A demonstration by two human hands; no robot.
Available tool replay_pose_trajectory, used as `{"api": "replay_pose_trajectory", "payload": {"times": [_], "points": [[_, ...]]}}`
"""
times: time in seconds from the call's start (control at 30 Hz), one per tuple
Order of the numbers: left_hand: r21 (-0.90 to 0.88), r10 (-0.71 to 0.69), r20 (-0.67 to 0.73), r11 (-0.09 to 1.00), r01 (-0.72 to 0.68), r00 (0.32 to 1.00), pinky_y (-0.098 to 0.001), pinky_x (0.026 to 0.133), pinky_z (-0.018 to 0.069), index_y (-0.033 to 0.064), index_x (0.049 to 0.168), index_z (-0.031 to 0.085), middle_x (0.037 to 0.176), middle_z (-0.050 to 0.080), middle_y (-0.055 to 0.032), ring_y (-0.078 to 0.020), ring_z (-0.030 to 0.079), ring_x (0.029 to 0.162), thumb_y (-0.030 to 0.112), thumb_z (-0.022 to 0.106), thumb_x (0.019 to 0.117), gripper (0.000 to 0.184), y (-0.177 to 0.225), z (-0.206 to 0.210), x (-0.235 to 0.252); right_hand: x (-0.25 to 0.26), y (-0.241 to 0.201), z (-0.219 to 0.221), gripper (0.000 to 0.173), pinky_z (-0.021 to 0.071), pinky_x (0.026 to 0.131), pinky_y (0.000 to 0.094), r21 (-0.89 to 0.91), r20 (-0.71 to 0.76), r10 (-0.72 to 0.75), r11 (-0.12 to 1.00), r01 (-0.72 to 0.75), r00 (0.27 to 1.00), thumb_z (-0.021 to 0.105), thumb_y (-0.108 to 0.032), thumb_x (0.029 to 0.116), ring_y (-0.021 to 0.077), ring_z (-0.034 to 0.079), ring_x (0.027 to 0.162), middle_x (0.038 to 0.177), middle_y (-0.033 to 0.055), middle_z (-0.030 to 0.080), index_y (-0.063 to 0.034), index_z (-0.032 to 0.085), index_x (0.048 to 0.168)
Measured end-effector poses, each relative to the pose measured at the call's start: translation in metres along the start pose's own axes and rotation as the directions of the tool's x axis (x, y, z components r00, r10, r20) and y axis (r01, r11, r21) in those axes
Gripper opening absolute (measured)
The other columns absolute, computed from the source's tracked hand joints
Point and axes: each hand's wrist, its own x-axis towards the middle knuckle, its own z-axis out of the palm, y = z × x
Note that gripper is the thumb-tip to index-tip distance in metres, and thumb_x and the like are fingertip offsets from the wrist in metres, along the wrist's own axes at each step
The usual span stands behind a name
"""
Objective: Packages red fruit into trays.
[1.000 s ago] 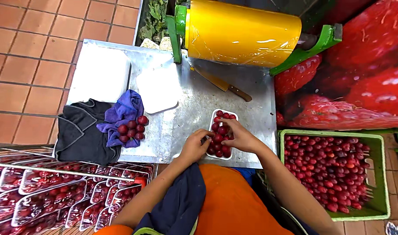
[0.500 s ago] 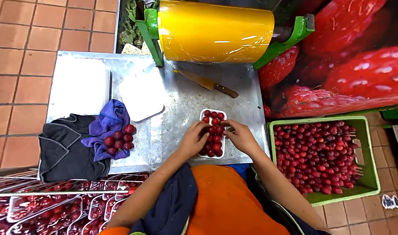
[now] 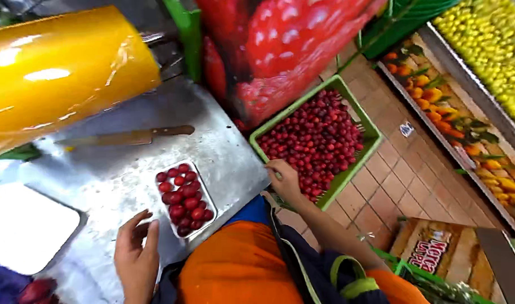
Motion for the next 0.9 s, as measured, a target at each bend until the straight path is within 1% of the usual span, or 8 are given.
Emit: {"api": "replay_pose_trajectory", "payload": {"times": [0.07,0.13,0.2,0.3,0.43,0.6,0.8,0.9], "points": [[-0.038,-0.002,-0.042,0.999,0.001,0.999,-0.0256,0.083,0.0569,-0.0099,0.13,0.055,0.121,0.063,-0.0148,-0.0099,0.065,0.093,0.011,0.059,0.0999,0.037,0.004,0.0,-0.007,-0.01,0.069,-0.027,0.022,0.0587,0.091,0.0484,-0.294,0.018,0.293,0.915,-0.275,0.956,0.063,-0.015,0.0965,0.0274,0.07,0.104,0.114,0.0133,0.072,-0.0065,0.073,0.114],[-0.05,-0.003,-0.017,0.999,0.003,1.0,-0.0242,0.079,0.0569,-0.0093,0.125,0.058,0.116,0.065,-0.0113,-0.0079,0.065,0.089,0.01,0.057,0.0999,0.032,0.007,0.005,-0.009,-0.016,0.128,-0.035,0.05,0.0522,0.098,0.0603,-0.499,0.198,0.559,0.765,-0.408,0.805,0.067,-0.04,0.0967,0.0401,0.061,0.122,0.136,0.0187,0.062,-0.0131,0.061,0.138],[-0.022,-0.016,0.072,1.0,0.018,0.997,-0.0275,0.08,0.0578,-0.0073,0.124,0.06,0.113,0.067,-0.0114,-0.0108,0.066,0.089,0.014,0.057,0.1002,0.032,0.009,0.013,-0.009,-0.013,0.155,-0.028,0.072,0.0517,0.096,0.0642,-0.627,0.324,0.663,0.685,-0.372,0.675,0.059,-0.063,0.0954,0.0457,0.056,0.127,0.148,0.0218,0.051,-0.0181,0.051,0.151],[-0.018,-0.029,0.211,0.999,0.033,0.977,-0.0321,0.085,0.0596,-0.0013,0.124,0.064,0.112,0.07,-0.0094,-0.0153,0.068,0.093,0.017,0.058,0.1004,0.03,0.006,0.023,-0.006,-0.004,0.151,-0.011,0.09,0.0532,0.086,0.0656,-0.696,0.377,0.691,0.651,-0.304,0.616,0.047,-0.083,0.0882,0.0515,0.056,0.121,0.15,0.0287,0.045,-0.0225,0.045,0.155],[-0.086,-0.051,0.214,0.994,0.071,0.976,-0.0304,0.089,0.0584,-0.002,0.122,0.065,0.11,0.07,-0.0091,-0.0164,0.068,0.098,0.011,0.058,0.099,0.027,0.001,0.031,-0.014,0.0,0.146,0.001,0.092,0.0523,0.087,0.0666,-0.693,0.371,0.716,0.637,-0.337,0.591,0.054,-0.078,0.0875,0.054,0.054,0.124,0.158,0.0269,0.037,-0.0165,0.043,0.155],[-0.106,-0.011,0.031,0.994,0.014,0.999,-0.0285,0.081,0.0584,-0.002,0.117,0.066,0.108,0.069,-0.0071,-0.0135,0.067,0.089,0.008,0.056,0.1002,0.022,0.012,0.028,-0.024,-0.012,0.15,-0.002,0.07,0.0543,0.085,0.0642,-0.656,0.291,0.711,0.636,-0.407,0.64,0.057,-0.069,0.0882,0.0474,0.059,0.118,0.152,0.0232,0.043,-0.0158,0.066,0.134],[-0.109,-0.029,-0.101,0.994,0.018,0.994,-0.028,0.079,0.0577,0.0034,0.118,0.067,0.108,0.068,-0.0035,-0.0113,0.065,0.087,0.01,0.058,0.1006,0.021,0.01,0.019,-0.037,0.0,0.153,0.005,0.072,0.0523,0.084,0.0676,-0.702,0.373,0.725,0.628,-0.335,0.579,0.068,-0.066,0.0839,0.0492,0.06,0.115,0.152,0.0201,0.046,-0.0114,0.064,0.131],[-0.102,-0.012,-0.133,0.995,-0.001,0.991,-0.0318,0.08,0.0586,0.0065,0.117,0.069,0.11,0.069,-0.0042,-0.0141,0.066,0.089,0.014,0.058,0.1008,0.021,0.008,0.017,-0.044,0.005,0.142,-0.001,0.07,0.0533,0.077,0.0691,-0.721,0.334,0.737,0.601,-0.344,0.588,0.075,-0.057,0.0805,0.0512,0.063,0.105,0.151,0.0266,0.044,-0.0111,0.062,0.132]]}}
